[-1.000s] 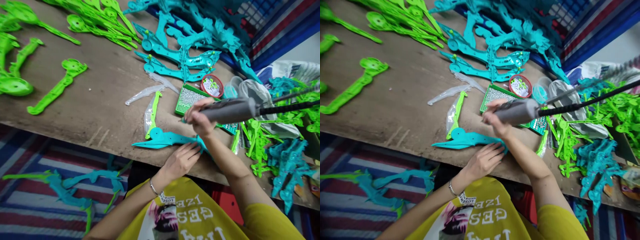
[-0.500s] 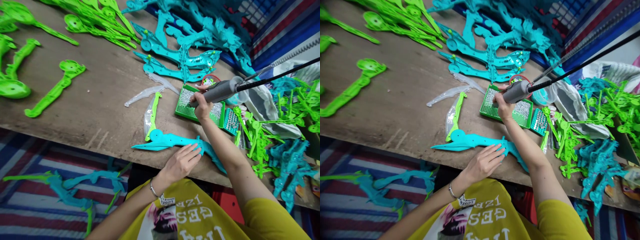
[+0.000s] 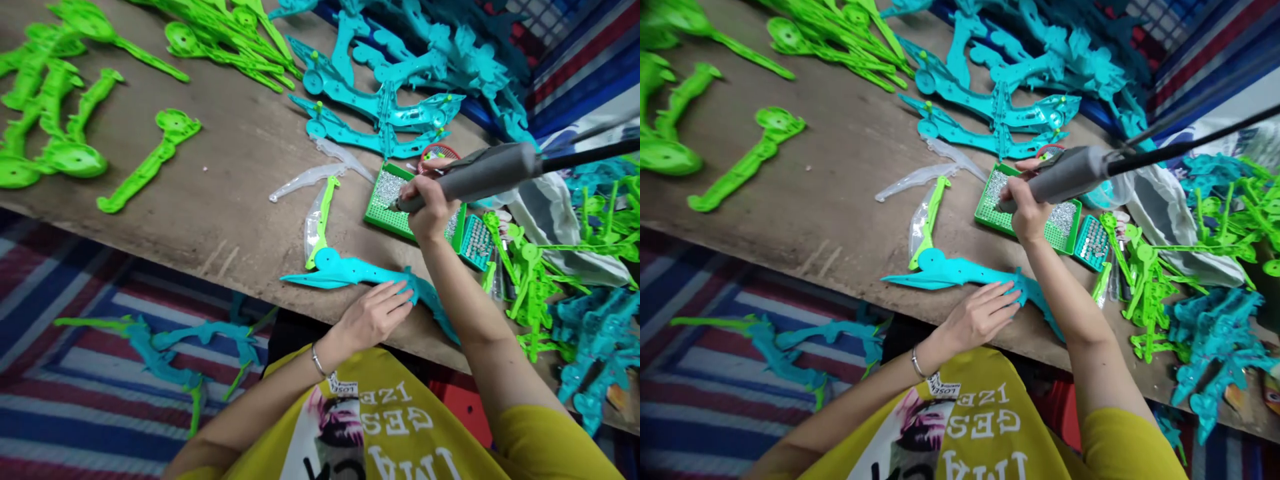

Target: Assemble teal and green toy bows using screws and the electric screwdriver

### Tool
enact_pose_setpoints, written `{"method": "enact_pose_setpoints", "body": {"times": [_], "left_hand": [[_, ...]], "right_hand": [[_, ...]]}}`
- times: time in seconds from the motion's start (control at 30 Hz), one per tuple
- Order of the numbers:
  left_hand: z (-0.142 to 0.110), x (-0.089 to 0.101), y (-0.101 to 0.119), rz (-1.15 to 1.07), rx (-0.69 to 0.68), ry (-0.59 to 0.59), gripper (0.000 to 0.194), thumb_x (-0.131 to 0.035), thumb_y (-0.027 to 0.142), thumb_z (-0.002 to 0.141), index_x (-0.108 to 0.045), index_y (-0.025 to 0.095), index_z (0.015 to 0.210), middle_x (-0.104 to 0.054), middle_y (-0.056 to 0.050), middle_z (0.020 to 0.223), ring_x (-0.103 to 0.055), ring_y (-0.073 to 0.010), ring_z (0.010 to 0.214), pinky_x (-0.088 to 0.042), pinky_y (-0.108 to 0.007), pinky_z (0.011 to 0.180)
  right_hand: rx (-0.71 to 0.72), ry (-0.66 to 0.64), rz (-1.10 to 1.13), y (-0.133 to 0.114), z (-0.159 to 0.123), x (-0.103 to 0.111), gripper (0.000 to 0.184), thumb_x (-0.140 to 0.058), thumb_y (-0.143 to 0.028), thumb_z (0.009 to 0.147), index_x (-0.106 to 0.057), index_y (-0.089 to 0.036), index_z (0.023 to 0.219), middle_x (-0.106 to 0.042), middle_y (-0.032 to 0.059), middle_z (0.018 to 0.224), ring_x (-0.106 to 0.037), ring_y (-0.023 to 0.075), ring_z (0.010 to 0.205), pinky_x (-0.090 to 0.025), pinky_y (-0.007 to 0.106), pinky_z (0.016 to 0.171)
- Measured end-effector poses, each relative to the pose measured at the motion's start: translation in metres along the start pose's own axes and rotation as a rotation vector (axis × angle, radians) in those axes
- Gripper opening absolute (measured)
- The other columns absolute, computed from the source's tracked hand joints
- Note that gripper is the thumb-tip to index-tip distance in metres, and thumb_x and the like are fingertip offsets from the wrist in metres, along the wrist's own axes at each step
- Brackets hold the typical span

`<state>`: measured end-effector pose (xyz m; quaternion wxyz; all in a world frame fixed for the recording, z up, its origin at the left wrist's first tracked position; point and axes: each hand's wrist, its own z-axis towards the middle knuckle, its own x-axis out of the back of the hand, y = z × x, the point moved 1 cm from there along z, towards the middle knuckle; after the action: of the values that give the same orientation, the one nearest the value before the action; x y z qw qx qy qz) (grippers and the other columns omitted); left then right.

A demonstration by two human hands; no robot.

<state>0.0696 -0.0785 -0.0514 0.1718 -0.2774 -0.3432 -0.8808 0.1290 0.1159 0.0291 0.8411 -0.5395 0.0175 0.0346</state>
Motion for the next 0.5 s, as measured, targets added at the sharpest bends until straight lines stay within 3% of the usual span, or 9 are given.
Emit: {"method": "enact_pose_setpoints", "body": {"times": [0.17,0.3,0.5], "left_hand": [[0.0,-0.001,0.0,-0.031,0.011,-0.029,0.025,-0.057,0.014,0.098,-0.071,0.014,0.118,-0.073,-0.009,0.127,-0.062,-0.0234,0.13,-0.053,-0.041,0.114],[0.003,0.005,0.002,-0.035,-0.008,-0.046,0.023,-0.055,0.013,0.097,-0.073,0.016,0.112,-0.075,-0.009,0.118,-0.065,-0.0222,0.123,-0.055,-0.038,0.109],[0.002,0.007,0.003,0.0,0.031,-0.062,0.023,-0.057,0.013,0.095,-0.073,0.018,0.11,-0.075,-0.009,0.112,-0.069,-0.0236,0.115,-0.059,-0.038,0.101]], "right_hand": [[-0.121,-0.252,0.164,-0.04,-0.05,-0.033,0.031,-0.073,-0.052,0.08,-0.055,-0.03,0.094,-0.047,-0.0084,0.054,-0.049,0.014,0.044,-0.049,0.032,0.052],[-0.164,-0.466,0.275,-0.038,-0.081,-0.052,0.027,-0.071,-0.042,0.086,-0.056,-0.031,0.105,-0.056,-0.0076,0.06,-0.053,0.0141,0.048,-0.047,0.031,0.051],[-0.253,-0.607,0.06,-0.027,-0.079,-0.062,0.021,-0.068,-0.045,0.084,-0.059,-0.026,0.086,-0.056,-0.0046,0.063,-0.056,0.0151,0.059,-0.051,0.033,0.061]]}}
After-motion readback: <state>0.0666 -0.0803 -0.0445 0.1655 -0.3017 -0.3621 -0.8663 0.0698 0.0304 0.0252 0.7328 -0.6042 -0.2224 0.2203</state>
